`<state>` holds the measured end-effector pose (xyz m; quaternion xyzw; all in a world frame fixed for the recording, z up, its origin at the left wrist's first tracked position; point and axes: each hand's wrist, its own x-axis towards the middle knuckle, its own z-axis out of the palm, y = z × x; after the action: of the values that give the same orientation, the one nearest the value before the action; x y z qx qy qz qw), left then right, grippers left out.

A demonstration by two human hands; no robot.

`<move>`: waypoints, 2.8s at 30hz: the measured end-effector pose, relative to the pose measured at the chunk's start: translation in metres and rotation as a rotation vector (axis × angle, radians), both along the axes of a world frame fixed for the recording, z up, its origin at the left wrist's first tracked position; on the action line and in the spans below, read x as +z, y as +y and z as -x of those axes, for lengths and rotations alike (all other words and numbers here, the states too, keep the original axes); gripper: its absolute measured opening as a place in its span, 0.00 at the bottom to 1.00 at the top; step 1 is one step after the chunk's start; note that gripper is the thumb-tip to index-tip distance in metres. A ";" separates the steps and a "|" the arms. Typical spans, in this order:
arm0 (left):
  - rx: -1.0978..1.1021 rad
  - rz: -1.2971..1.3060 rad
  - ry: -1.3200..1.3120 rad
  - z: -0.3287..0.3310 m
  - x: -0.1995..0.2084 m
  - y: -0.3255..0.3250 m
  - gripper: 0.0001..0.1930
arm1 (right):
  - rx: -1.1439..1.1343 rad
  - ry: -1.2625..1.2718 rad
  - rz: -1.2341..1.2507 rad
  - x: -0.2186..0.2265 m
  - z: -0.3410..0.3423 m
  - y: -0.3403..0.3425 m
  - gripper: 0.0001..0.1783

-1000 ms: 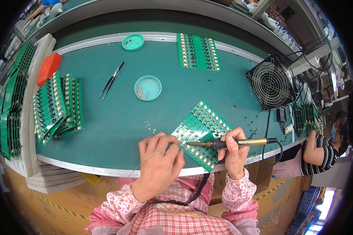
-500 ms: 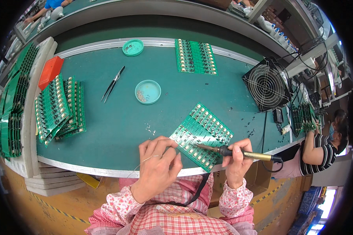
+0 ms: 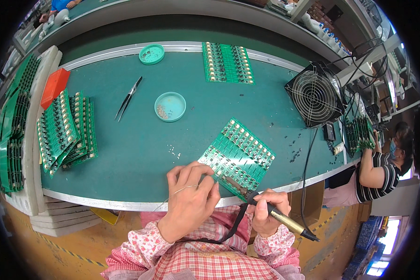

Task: The person solders electronic components onto circuit boards using a soldering iron and solder wire, setting boards down on the workbench and picking up additional boards to solder.

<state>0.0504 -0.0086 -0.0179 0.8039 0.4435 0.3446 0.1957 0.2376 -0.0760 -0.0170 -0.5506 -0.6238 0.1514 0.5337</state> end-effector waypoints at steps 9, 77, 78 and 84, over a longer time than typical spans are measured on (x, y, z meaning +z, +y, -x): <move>0.011 -0.014 0.030 -0.001 -0.002 0.000 0.06 | 0.081 -0.112 -0.065 0.005 0.005 0.007 0.08; -0.252 -0.039 -0.111 0.014 0.012 -0.025 0.09 | 0.157 -0.588 -0.044 0.013 -0.006 -0.002 0.17; -0.209 -0.022 -0.130 0.015 0.012 -0.025 0.09 | 0.156 -0.586 -0.046 0.014 -0.007 -0.002 0.17; -0.018 -0.009 -0.176 0.010 -0.001 -0.024 0.10 | -0.047 -0.264 -0.086 0.014 -0.018 -0.002 0.13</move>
<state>0.0402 -0.0324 -0.0192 0.7754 0.4157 0.4140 0.2335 0.2554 -0.0779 -0.0034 -0.5569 -0.6814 0.0382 0.4733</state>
